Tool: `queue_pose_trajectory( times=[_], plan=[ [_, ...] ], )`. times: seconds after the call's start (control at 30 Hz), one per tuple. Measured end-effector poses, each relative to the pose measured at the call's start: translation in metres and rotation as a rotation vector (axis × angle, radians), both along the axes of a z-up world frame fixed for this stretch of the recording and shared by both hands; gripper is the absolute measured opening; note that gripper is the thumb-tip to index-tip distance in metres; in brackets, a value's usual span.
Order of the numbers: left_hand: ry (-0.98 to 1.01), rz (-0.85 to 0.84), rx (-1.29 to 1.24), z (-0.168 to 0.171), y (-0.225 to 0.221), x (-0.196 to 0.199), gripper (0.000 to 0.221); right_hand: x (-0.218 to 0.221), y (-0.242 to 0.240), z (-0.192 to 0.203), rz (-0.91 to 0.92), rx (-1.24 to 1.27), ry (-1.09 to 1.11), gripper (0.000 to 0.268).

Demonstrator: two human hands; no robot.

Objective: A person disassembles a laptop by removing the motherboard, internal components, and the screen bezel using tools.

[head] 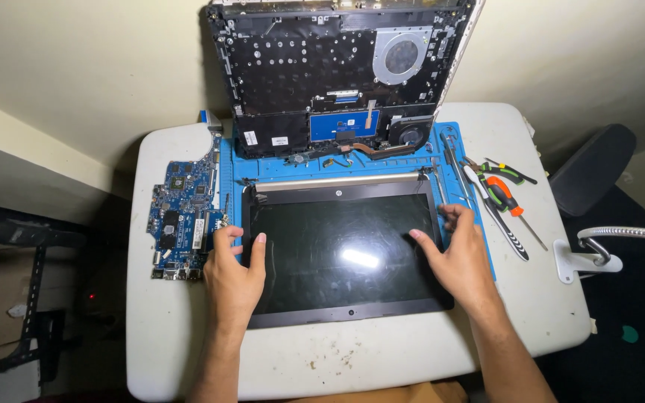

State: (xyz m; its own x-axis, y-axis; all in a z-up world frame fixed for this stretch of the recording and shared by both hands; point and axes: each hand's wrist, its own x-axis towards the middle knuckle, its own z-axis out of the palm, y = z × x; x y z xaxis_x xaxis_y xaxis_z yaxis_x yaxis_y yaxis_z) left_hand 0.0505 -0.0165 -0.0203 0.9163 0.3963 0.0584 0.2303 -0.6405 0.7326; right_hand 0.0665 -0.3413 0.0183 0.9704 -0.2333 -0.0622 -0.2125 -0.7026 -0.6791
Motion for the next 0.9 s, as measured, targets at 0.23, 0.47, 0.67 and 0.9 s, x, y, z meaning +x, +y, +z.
queue_pose_trajectory(
  times=[0.23, 0.47, 0.67, 0.9],
  plan=[
    [-0.270, -0.058, 0.129, -0.008, -0.001, -0.002, 0.020, 0.028, -0.008, 0.007, 0.167, -0.206, -0.449, 0.033],
    [-0.319, -0.056, 0.147, 0.001, 0.024, -0.009, 0.005, 0.033, 0.013, -0.016, 0.337, -0.062, -0.404, 0.006],
    [-0.200, -0.115, 0.333, 0.009, 0.034, -0.031, 0.015, 0.026, 0.048, 0.006, 0.634, -0.083, -0.337, 0.024],
    [-0.213, -0.046, 0.436, 0.000, 0.043, -0.036, 0.015, 0.031, -0.009, -0.013, 0.352, -0.106, -0.352, 0.020]
  ],
)
